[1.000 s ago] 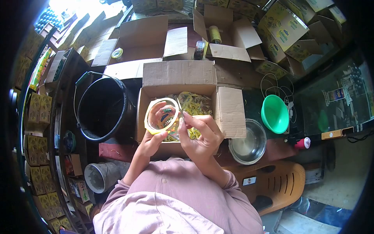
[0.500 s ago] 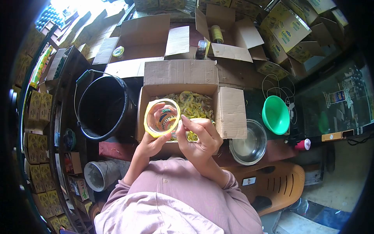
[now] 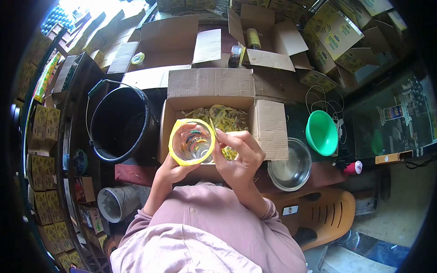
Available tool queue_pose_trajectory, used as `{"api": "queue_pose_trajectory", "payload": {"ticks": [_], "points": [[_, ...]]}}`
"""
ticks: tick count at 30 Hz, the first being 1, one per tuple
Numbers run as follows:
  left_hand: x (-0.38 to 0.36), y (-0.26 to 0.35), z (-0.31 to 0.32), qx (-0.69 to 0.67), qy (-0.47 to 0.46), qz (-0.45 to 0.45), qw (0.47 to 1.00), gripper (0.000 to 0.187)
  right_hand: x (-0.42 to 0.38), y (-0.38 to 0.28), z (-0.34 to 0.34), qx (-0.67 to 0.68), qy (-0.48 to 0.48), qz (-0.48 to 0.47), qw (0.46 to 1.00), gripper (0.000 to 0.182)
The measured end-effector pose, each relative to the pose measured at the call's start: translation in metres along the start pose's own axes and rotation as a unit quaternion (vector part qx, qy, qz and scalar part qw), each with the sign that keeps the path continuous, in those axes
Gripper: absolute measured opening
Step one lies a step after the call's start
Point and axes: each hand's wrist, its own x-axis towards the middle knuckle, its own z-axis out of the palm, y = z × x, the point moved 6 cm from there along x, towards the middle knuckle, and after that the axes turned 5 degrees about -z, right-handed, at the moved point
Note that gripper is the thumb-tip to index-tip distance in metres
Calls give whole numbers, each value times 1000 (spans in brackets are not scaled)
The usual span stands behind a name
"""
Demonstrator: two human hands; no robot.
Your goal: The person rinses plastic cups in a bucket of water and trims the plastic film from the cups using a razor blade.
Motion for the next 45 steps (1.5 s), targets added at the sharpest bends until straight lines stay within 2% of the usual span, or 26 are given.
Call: {"api": "queue_pose_trajectory", "payload": {"ticks": [5, 9, 19, 24, 28, 33, 36, 39, 45], "points": [[1, -2, 1, -145, 10, -8, 989, 74, -3, -1, -4, 9, 21, 18, 1000, 28], [3, -2, 2, -219, 24, -29, 975, 74, -4, -11, -4, 28, 21, 31, 999, 27], [1, 2, 3, -137, 54, 3, 989, 73, -8, -15, 4, -14, -5, 0, 1000, 22], [3, 4, 4, -86, 58, 25, 994, 72, -7, -18, 1, -27, 32, -39, 998, 25], [3, 4, 4, -49, 60, 19, 997, 72, -8, -18, 2, -26, 23, -29, 999, 25], [3, 0, 3, -3, 57, 4, 998, 73, -8, -19, 2, -65, 26, -60, 996, 28], [3, 3, 3, -37, 74, 3, 997, 71, -7, -20, 2, -80, 29, -65, 994, 30], [3, 6, 2, 112, 39, 34, 992, 69, -6, -18, 1, -76, 30, -62, 995, 31], [-2, 2, 1, 5, 19, 12, 1000, 68, -4, -9, -1, -27, 15, -33, 999, 31]]}}
